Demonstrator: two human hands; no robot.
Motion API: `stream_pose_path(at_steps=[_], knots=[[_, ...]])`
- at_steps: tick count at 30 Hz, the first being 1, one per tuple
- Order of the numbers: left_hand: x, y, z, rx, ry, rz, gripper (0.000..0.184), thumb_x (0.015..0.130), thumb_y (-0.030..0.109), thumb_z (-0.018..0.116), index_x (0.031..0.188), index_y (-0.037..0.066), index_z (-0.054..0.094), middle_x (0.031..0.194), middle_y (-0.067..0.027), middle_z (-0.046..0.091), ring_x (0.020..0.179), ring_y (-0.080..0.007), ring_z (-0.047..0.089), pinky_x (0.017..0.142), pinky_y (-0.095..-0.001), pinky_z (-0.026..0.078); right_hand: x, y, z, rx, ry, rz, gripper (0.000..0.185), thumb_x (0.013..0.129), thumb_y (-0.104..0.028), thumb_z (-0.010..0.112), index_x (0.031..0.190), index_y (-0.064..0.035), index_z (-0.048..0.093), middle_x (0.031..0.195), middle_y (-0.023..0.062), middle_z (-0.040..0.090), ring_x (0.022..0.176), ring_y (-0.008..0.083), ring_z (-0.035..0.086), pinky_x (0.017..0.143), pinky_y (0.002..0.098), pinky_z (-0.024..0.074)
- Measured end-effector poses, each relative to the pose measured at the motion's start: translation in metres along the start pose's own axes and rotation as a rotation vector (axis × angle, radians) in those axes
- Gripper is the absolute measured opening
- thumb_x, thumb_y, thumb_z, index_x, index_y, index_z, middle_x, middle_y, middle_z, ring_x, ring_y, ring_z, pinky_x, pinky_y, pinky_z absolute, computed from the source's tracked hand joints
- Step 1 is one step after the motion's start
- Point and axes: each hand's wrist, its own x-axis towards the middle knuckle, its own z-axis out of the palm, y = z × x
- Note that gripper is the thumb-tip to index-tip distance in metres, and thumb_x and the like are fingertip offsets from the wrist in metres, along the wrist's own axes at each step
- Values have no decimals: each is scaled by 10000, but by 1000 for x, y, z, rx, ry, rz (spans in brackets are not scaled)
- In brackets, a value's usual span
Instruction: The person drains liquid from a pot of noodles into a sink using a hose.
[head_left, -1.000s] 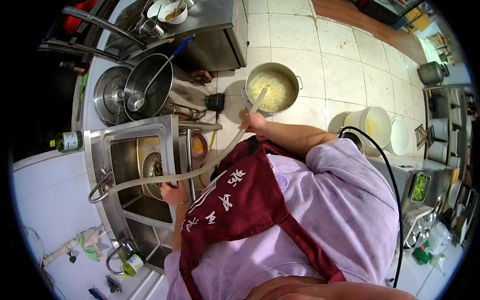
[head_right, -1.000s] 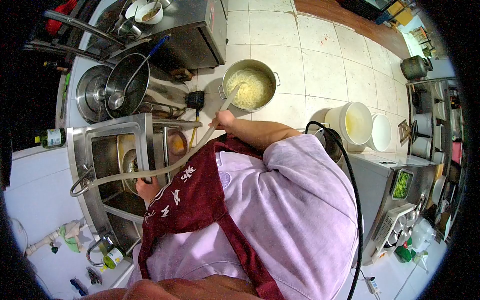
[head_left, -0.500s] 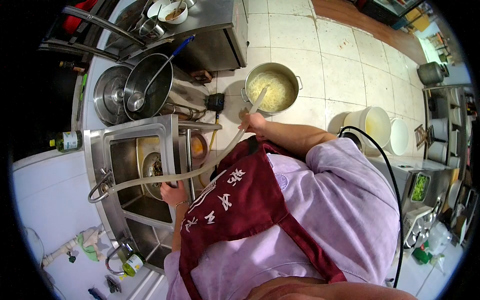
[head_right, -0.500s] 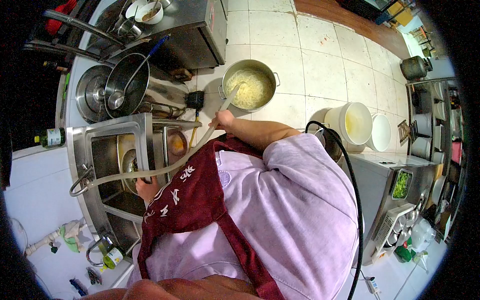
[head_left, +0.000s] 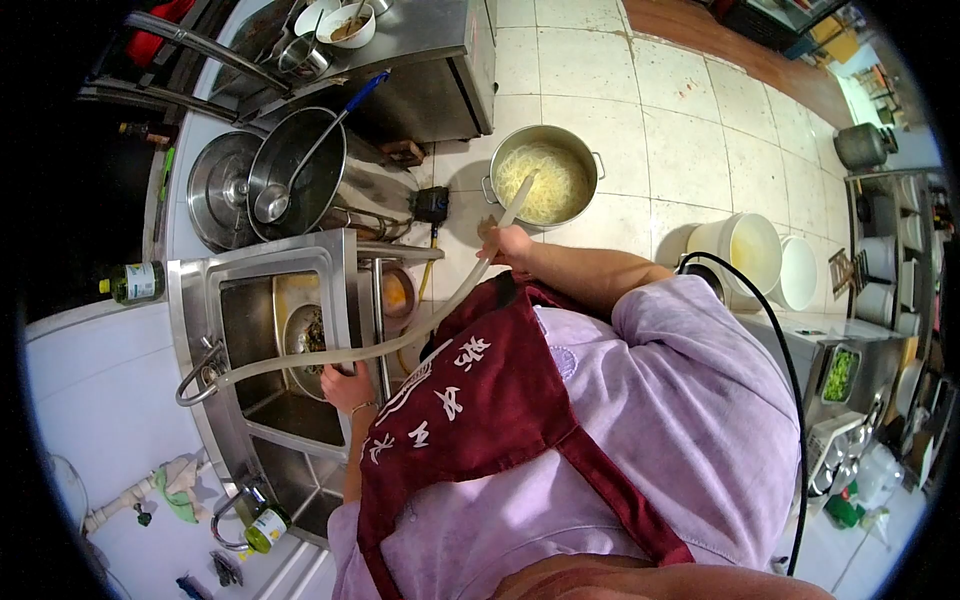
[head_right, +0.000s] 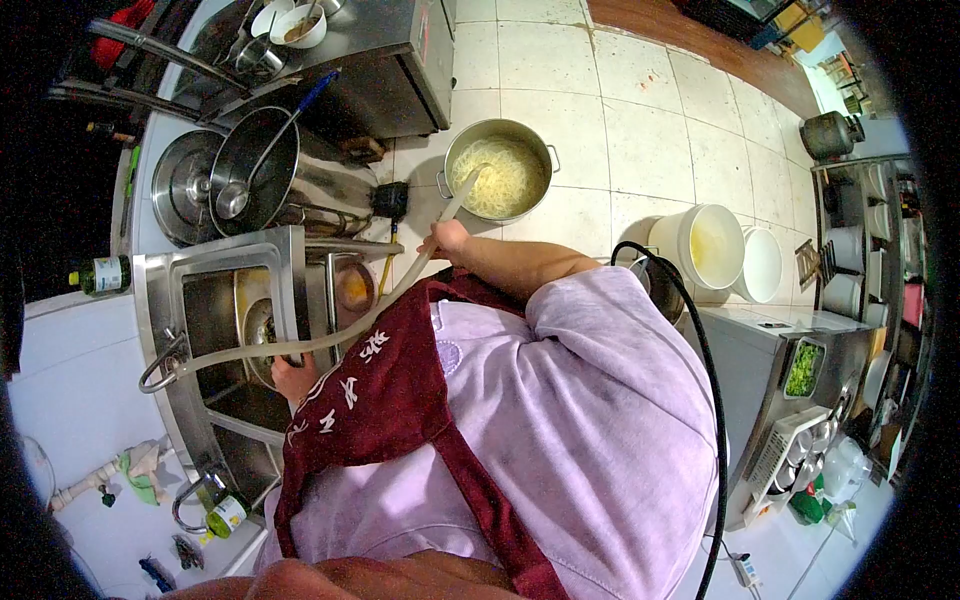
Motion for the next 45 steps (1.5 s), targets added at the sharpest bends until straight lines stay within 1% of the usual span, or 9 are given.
stream_pose_path(at_steps=[11, 16, 20, 22, 28, 34, 39, 45], knots=[[-1, 1, -1, -3, 7, -4, 607, 695, 434, 645, 1068, -32, 533, 897, -197, 555, 845, -364, 540, 738, -451, 432, 2, 2, 0, 22, 17, 9, 232, 878, -174, 406, 937, 44, 460, 814, 164, 535, 780, 328, 606, 721, 458, 506], [-1, -4, 5, -11, 41, 22, 601, 694, 439, 646, 1055, -29, 536, 886, -195, 557, 833, -361, 544, 728, -454, 434, 8, 6, -3, 21, -39, 2, 254, 900, -189, 370, 967, 45, 442, 829, 161, 523, 803, 337, 600, 744, 468, 497], [-1, -5, 7, 4, 53, 34, 594, 694, 449, 646, 1038, -23, 537, 880, -188, 558, 816, -360, 548, 707, -462, 436, 3, 2, -2, -11, -12, 18, 265, 907, -193, 353, 989, 46, 430, 854, 162, 521, 810, 337, 598, 753, 468, 493], [-1, -5, 8, 9, 68, 43, 592, 694, 451, 646, 1033, -21, 537, 878, -184, 559, 811, -358, 549, 700, -463, 437, 5, 2, -2, 48, -10, 24, 202, 881, -140, 387, 985, 33, 401, 815, 159, 526, 710, 325, 614, 675, 478, 518], [-1, -7, 10, -4, 100, 69, 592, 694, 456, 643, 1027, -22, 537, 870, -171, 559, 806, -351, 549, 695, -454, 438, 3, 2, -2, 55, -17, 18, 192, 873, -121, 389, 973, 43, 401, 802, 162, 519, 707, 338, 612, 664, 479, 529], [-1, -7, 9, -18, 90, 62, 602, 689, 441, 647, 1048, -28, 531, 877, -175, 559, 809, -351, 548, 704, -451, 439, 5, 3, -2, 44, -14, 3, 212, 877, -121, 393, 983, 63, 399, 816, 173, 521, 718, 345, 613, 661, 476, 535], [-2, -5, 7, -13, 61, 55, 623, 692, 436, 645, 1085, -31, 521, 917, -189, 555, 846, -354, 543, 721, -453, 439, 7, 4, -3, 24, -15, 0, 232, 887, -128, 384, 998, 76, 398, 828, 182, 524, 728, 347, 615, 661, 470, 538], [-2, -2, 2, -9, 33, 43, 626, 699, 435, 642, 1089, -38, 518, 923, -193, 554, 853, -356, 543, 725, -454, 439, 7, 3, -2, 30, -3, 11, 243, 890, -132, 382, 1005, 82, 397, 833, 190, 528, 725, 345, 619, 660, 466, 541]])
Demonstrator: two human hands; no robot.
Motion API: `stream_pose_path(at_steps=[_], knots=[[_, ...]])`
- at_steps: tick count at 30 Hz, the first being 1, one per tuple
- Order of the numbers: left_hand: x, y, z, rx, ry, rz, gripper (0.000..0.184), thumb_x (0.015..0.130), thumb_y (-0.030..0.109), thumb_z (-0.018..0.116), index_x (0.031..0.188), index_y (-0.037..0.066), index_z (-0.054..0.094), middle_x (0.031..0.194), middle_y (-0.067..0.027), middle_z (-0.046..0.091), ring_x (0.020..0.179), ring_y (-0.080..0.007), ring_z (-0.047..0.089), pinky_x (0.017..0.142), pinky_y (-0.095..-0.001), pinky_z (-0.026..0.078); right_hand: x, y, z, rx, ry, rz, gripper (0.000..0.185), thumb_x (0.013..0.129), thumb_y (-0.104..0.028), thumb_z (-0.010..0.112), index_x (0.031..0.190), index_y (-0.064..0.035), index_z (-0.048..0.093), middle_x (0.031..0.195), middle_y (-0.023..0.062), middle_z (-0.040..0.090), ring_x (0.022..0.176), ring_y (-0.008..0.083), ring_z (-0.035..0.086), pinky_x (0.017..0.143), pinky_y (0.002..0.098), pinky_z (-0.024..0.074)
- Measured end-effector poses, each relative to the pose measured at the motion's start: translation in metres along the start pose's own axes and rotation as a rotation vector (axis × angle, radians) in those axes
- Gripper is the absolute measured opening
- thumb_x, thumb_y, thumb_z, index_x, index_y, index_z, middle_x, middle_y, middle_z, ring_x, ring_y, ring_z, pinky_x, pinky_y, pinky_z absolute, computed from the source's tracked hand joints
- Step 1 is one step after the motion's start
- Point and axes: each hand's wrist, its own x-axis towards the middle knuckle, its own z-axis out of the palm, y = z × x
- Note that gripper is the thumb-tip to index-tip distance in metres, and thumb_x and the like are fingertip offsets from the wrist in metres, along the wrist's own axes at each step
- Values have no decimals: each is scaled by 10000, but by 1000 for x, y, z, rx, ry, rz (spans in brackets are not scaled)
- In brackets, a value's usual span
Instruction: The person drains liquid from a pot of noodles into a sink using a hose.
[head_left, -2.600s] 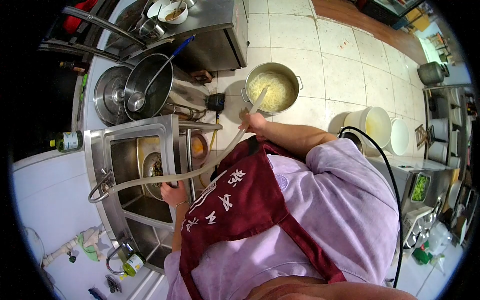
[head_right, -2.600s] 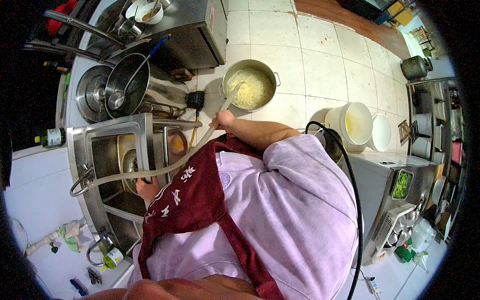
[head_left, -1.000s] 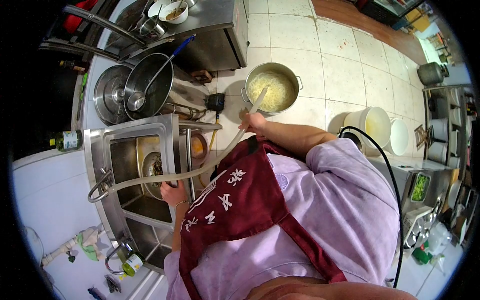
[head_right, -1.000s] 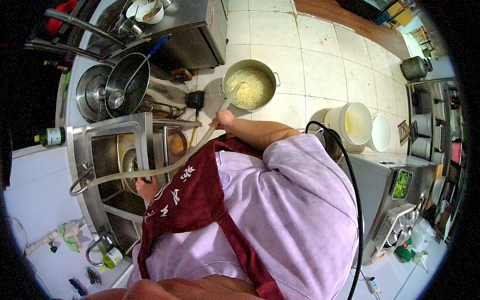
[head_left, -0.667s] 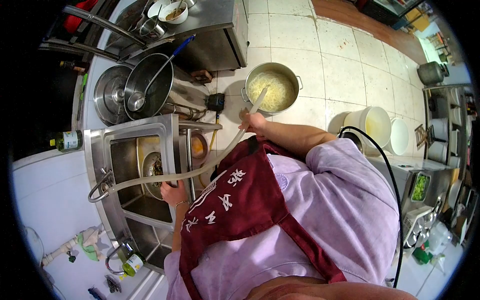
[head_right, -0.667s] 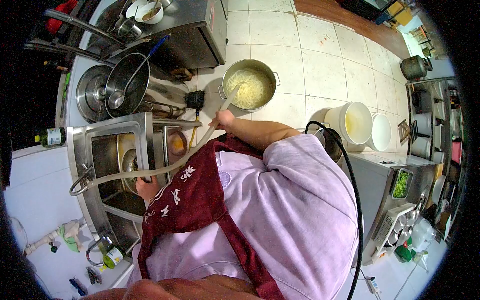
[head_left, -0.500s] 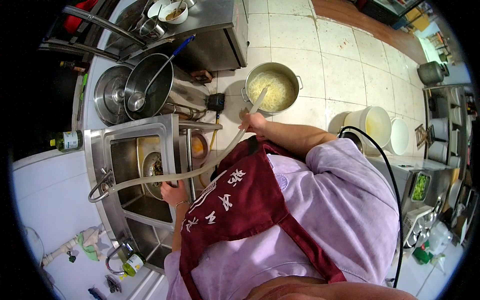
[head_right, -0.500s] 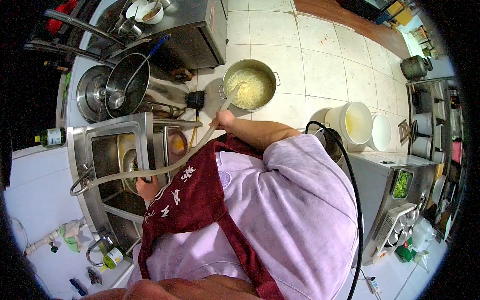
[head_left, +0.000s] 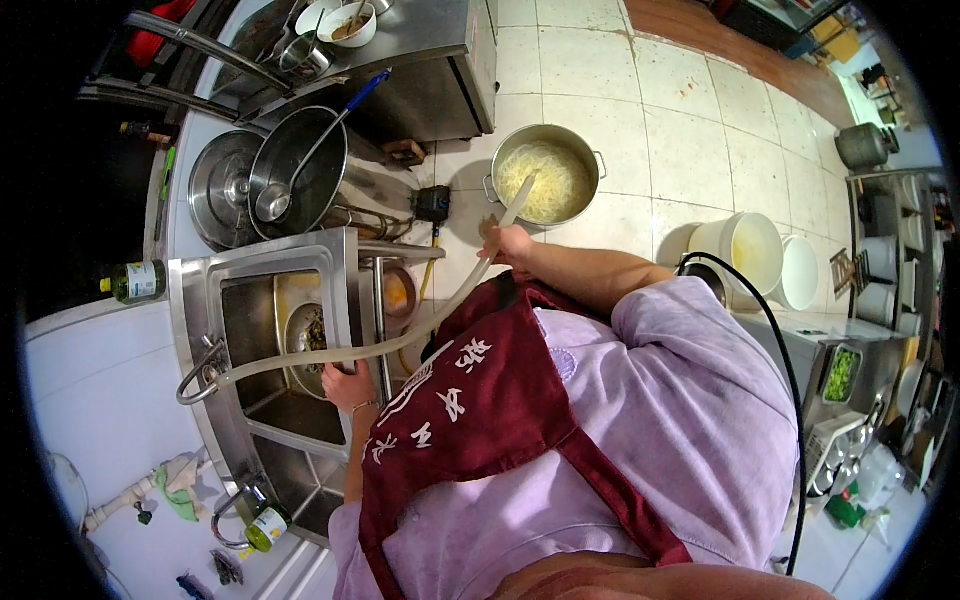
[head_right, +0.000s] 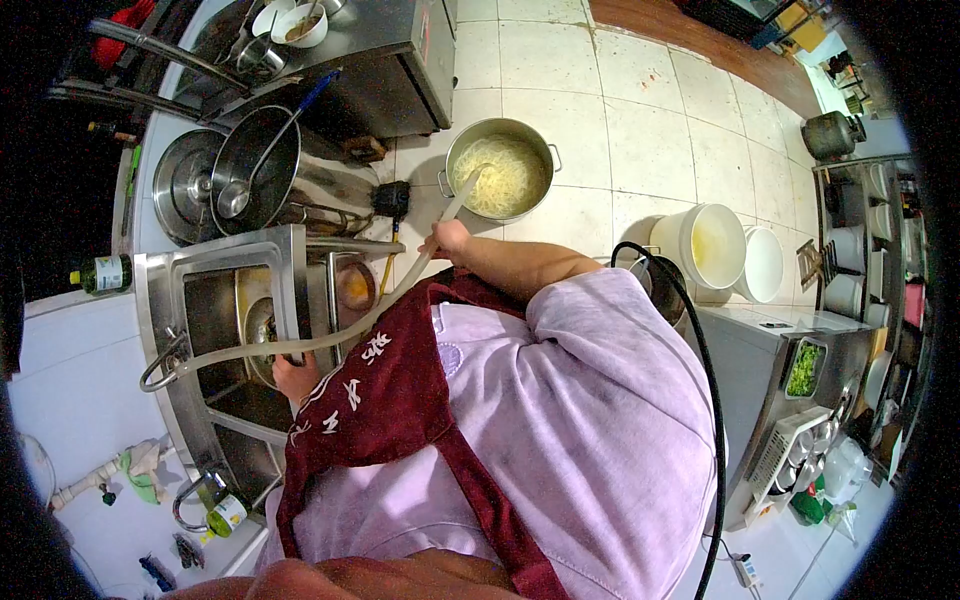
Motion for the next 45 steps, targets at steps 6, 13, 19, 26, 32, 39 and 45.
stream_pose_path(at_steps=[6, 13, 19, 26, 32, 39, 45], knots=[[0, 0, 0, 2, 9, 5, 609, 702, 436, 641, 1064, -41, 529, 886, -194, 557, 823, -357, 548, 711, -448, 440, 4, 2, -4, 1, -41, -3, 243, 880, -131, 398, 1010, 75, 391, 834, 179, 528, 719, 338, 619, 654, 461, 542], [0, 1, 0, -5, 30, 5, 606, 700, 448, 643, 1044, -39, 534, 869, -194, 556, 808, -361, 545, 699, -451, 437, -2, 0, 2, 3, 35, -1, 224, 888, -173, 415, 940, 42, 455, 828, 169, 531, 764, 325, 605, 710, 449, 510], [1, 1, 1, -16, 12, -13, 614, 695, 455, 644, 1050, -34, 533, 880, -199, 555, 818, -365, 543, 705, -458, 434, 0, -1, -2, -17, -37, 6, 213, 867, -110, 384, 1002, 54, 388, 827, 163, 518, 725, 329, 617, 663, 458, 539], [0, -1, 2, -6, 32, -1, 604, 693, 446, 646, 1048, -31, 537, 883, -194, 557, 825, -365, 544, 717, -456, 432, -3, -2, 0, 6, -12, 9, 200, 863, -107, 383, 984, 52, 401, 822, 169, 514, 731, 336, 612, 678, 466, 534], [1, 3, -2, -12, -21, -35, 619, 697, 447, 645, 1067, -37, 532, 894, -202, 555, 836, -367, 543, 729, -451, 435, -6, -4, 3, -28, 10, 2, 273, 910, -199, 371, 977, 54, 448, 853, 182, 539, 800, 337, 603, 720, 461, 505], [0, -3, 4, 8, -11, -17, 623, 707, 444, 640, 1076, -46, 526, 894, -207, 553, 839, -368, 541, 741, -450, 432, -4, -3, 0, 7, -16, 6, 211, 886, -141, 382, 979, 47, 409, 803, 167, 525, 726, 335, 615, 686, 470, 527], [1, 4, -4, -17, -6, -10, 612, 700, 439, 641, 1061, -43, 529, 885, -195, 554, 827, -363, 540, 727, -452, 430, -1, -1, 1, 3, 0, 3, 222, 877, -150, 406, 972, 50, 424, 811, 169, 526, 746, 337, 609, 686, 465, 520]])
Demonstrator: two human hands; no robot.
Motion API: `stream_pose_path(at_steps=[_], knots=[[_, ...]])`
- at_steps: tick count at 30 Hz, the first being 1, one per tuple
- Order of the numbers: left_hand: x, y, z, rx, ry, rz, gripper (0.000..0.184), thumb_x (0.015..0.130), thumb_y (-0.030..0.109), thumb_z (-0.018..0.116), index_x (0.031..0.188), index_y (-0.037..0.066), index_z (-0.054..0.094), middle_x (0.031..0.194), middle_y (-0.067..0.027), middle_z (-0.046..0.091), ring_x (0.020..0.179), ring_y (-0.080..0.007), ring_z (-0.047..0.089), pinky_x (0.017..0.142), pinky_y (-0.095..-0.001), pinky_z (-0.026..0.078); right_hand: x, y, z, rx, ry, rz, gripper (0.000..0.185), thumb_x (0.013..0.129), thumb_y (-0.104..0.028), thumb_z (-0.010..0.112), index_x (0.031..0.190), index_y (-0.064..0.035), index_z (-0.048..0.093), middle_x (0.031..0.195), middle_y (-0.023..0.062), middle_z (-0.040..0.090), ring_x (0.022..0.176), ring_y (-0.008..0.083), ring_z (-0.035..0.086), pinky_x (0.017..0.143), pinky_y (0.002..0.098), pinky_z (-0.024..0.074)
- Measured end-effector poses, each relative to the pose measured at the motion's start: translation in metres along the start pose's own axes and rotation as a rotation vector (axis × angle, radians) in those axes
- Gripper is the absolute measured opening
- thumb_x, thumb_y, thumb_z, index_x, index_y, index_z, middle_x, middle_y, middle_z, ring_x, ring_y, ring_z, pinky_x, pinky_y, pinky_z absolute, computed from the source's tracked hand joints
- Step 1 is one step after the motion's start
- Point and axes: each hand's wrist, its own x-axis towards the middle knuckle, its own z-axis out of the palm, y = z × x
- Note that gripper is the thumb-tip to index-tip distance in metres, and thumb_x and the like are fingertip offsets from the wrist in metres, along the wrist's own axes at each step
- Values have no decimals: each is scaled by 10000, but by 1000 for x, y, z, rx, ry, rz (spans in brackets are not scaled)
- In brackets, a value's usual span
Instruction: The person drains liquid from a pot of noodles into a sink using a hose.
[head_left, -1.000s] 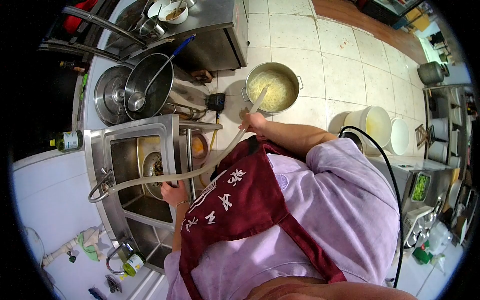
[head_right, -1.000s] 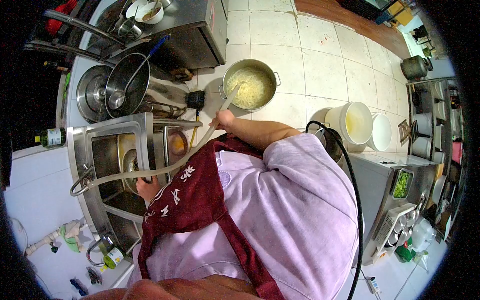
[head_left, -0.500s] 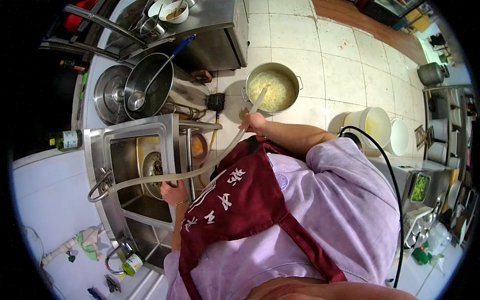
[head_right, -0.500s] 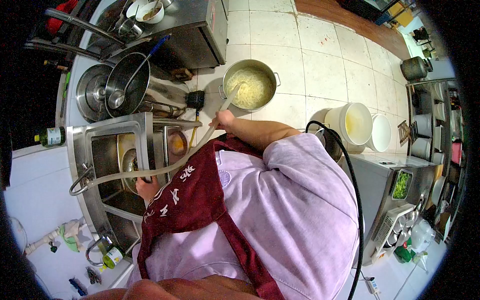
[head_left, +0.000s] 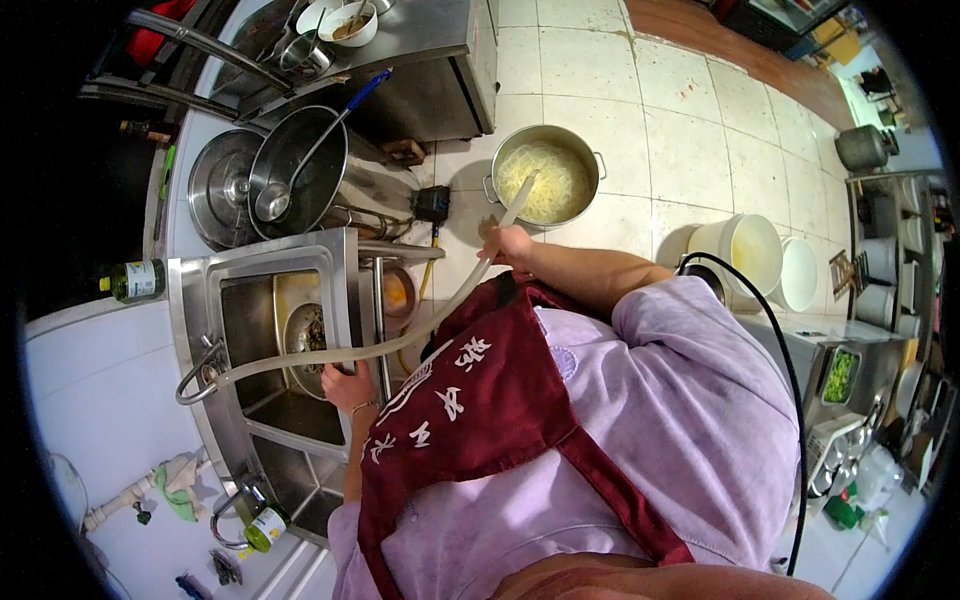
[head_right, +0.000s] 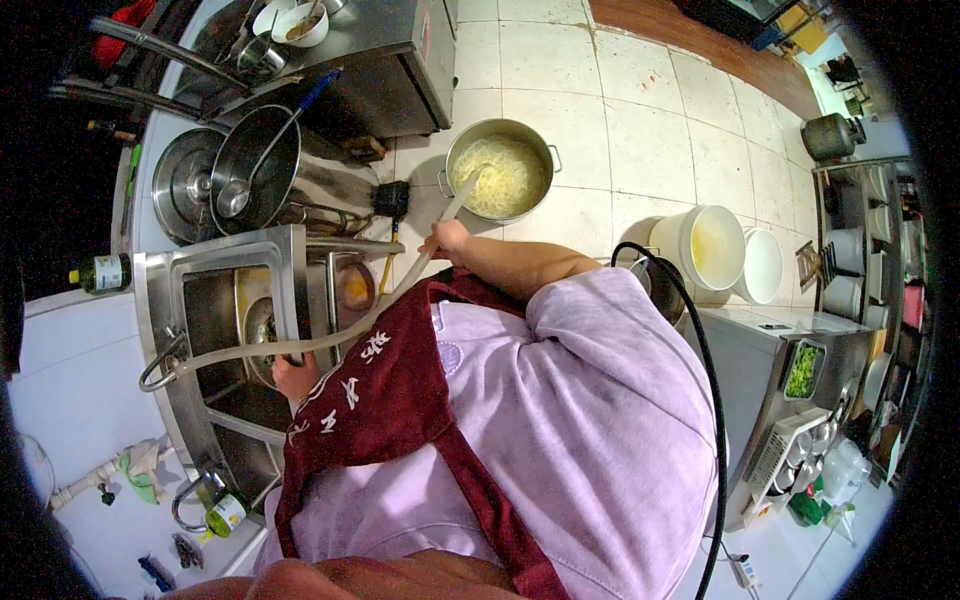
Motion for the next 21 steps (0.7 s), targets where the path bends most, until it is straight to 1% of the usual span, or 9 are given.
stream_pose_path(at_steps=[1, 5, 7, 14, 20, 21], knots=[[0, -1, 1, 0, 0, 0, 612, 700, 439, 641, 1061, -43, 529, 885, -195, 554, 827, -363, 540, 727, -452, 430, 0, 0, 0, 1, 4, 1, 239, 879, -171, 426, 963, 52, 441, 829, 172, 521, 776, 336, 601, 707, 461, 508], [-1, -3, 5, 14, 15, -2, 599, 693, 426, 646, 1054, -38, 533, 882, -193, 553, 821, -360, 541, 722, -451, 430, 1, 0, 0, -3, -4, 3, 230, 865, -159, 440, 959, 51, 440, 824, 168, 522, 772, 334, 601, 708, 458, 509], [-1, -4, 6, 17, 15, -6, 595, 692, 424, 647, 1051, -37, 534, 881, -192, 553, 820, -360, 540, 721, -451, 431, 1, -1, 0, -12, 1, 2, 211, 867, -121, 387, 974, 59, 408, 795, 161, 528, 714, 333, 620, 665, 458, 538], [0, -4, 5, 3, -6, -11, 592, 692, 418, 653, 1049, -39, 535, 879, -188, 555, 822, -355, 543, 713, -450, 435, 3, -1, -2, -12, -28, 6, 212, 870, -115, 382, 980, 65, 402, 806, 162, 523, 703, 324, 621, 658, 449, 544], [1, 0, 1, -8, -5, -12, 594, 692, 401, 662, 1066, -42, 532, 882, -197, 553, 832, -358, 543, 732, -448, 437, 2, -2, -3, 10, -44, 25, 205, 868, -107, 376, 980, 63, 398, 819, 166, 520, 726, 327, 617, 671, 453, 543], [1, 1, 1, -11, -6, -15, 595, 693, 399, 662, 1069, -43, 531, 886, -201, 553, 837, -360, 542, 738, -447, 437, 0, -3, -2, 11, -31, 24, 200, 862, -130, 397, 950, 47, 427, 816, 156, 524, 755, 320, 609, 708, 449, 522]])
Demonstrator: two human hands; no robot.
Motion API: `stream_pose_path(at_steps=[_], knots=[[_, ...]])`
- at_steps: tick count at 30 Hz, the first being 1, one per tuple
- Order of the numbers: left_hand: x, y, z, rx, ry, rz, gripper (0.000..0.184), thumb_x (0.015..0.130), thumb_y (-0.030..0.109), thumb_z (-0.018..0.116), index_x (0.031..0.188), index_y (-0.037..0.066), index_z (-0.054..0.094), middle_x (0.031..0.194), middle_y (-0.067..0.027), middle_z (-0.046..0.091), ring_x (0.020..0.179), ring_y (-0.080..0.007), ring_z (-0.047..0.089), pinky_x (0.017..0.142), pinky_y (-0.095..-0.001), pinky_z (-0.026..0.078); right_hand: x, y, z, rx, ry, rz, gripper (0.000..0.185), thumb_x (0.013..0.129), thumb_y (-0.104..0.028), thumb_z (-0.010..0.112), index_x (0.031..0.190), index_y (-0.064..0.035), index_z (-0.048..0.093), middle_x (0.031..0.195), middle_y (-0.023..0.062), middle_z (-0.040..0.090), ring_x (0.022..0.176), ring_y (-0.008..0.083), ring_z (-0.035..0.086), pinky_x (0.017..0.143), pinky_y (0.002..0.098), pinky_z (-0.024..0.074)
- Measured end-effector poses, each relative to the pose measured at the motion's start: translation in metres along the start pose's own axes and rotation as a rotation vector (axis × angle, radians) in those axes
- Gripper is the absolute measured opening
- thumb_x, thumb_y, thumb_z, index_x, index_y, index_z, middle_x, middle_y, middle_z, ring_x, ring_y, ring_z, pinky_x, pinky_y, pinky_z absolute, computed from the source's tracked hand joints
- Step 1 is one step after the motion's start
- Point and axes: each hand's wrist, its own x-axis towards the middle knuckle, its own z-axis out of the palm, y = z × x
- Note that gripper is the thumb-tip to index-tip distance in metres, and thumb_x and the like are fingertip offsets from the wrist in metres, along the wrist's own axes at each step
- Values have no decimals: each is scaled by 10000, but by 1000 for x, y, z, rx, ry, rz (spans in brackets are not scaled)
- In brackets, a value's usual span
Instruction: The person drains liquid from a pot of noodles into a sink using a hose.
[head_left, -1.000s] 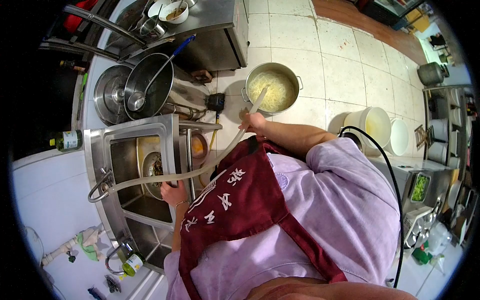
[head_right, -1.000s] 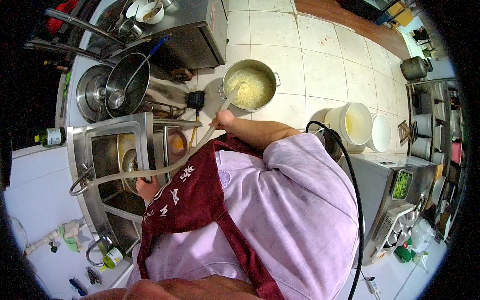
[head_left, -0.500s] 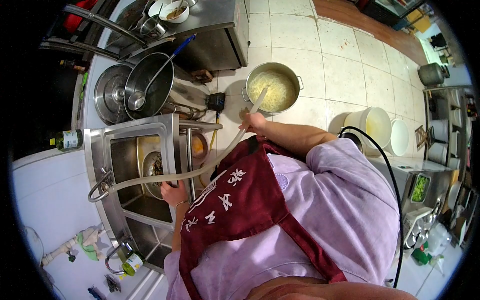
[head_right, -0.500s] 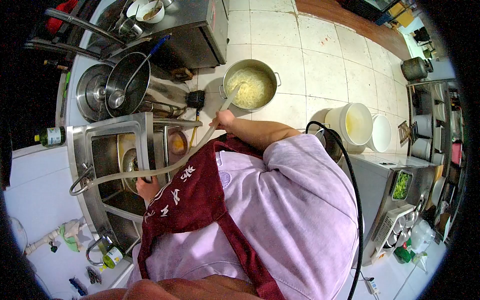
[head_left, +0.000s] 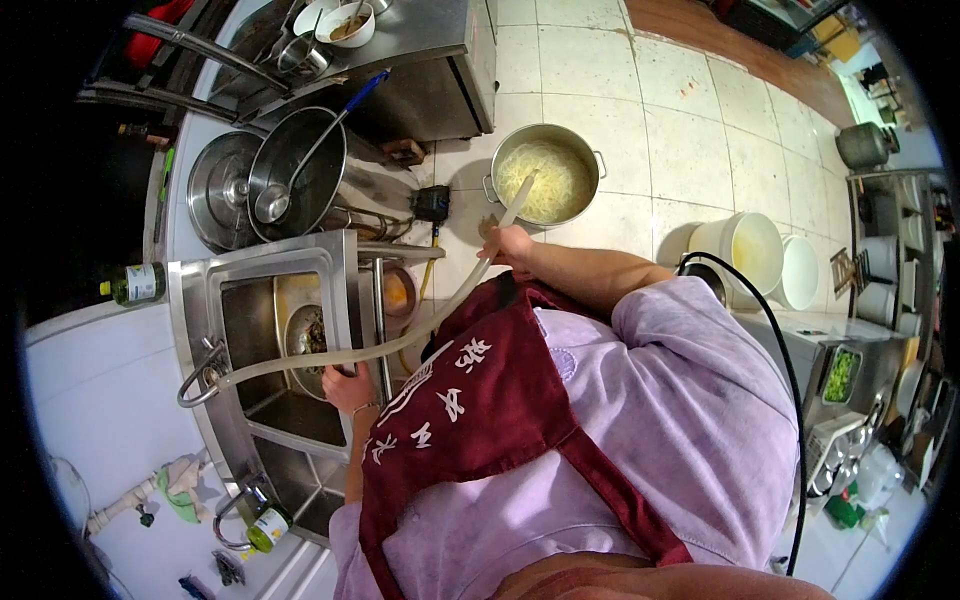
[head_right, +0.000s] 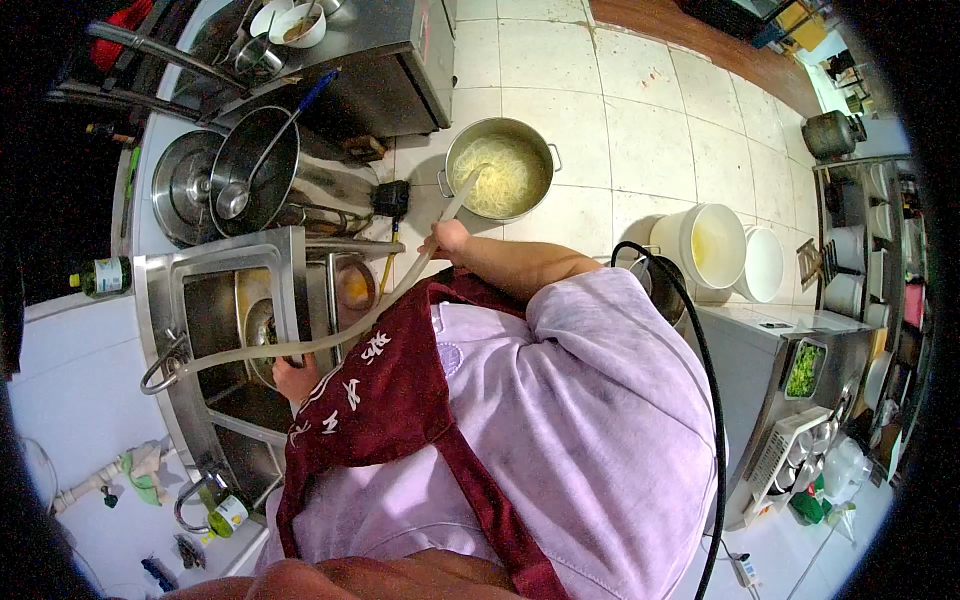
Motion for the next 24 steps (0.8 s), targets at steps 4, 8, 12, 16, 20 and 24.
stream_pose_path(at_steps=[4, 8, 12, 16, 20, 24], knots=[[0, 1, -2, -11, -26, -17, 600, 695, 402, 658, 1073, -45, 527, 904, -205, 553, 850, -365, 541, 749, -450, 434, 2, 1, -1, -5, 4, -5, 206, 861, -160, 419, 939, 28, 447, 819, 143, 519, 792, 317, 603, 749, 449, 500], [0, -2, 1, -4, -14, 7, 600, 693, 401, 654, 1074, -44, 522, 920, -210, 551, 864, -372, 538, 758, -455, 431, 0, 0, 0, -27, 14, -4, 205, 858, -155, 419, 956, 24, 434, 833, 140, 513, 802, 322, 604, 751, 450, 500], [0, -4, 4, -1, -9, 0, 595, 688, 400, 653, 1064, -43, 525, 917, -213, 550, 863, -377, 536, 759, -461, 429, 3, 1, -1, -11, 0, 4, 196, 856, -149, 420, 959, 17, 428, 840, 139, 511, 806, 324, 605, 749, 454, 501], [1, -4, 4, -9, 2, 9, 589, 690, 403, 653, 1055, -42, 530, 905, -216, 549, 857, -380, 537, 756, -462, 430, 4, 0, 0, -3, 1, 11, 191, 865, -155, 415, 949, 15, 434, 807, 138, 518, 783, 327, 608, 742, 458, 502], [1, -10, 5, -10, -99, -2, 587, 700, 416, 651, 1039, -48, 536, 865, -217, 548, 840, -376, 539, 728, -462, 432, -1, -3, 3, 44, 35, -5, 184, 879, -151, 399, 937, 18, 444, 776, 143, 531, 759, 324, 610, 727, 457, 504], [1, -5, 2, -35, -64, 56, 586, 723, 453, 635, 1015, -47, 542, 822, -215, 542, 788, -372, 537, 682, -466, 426, 6, 0, 2, 4, 47, -20, 172, 891, -120, 396, 946, 27, 466, 763, 169, 575, 737, 309, 626, 633, 435, 523]])
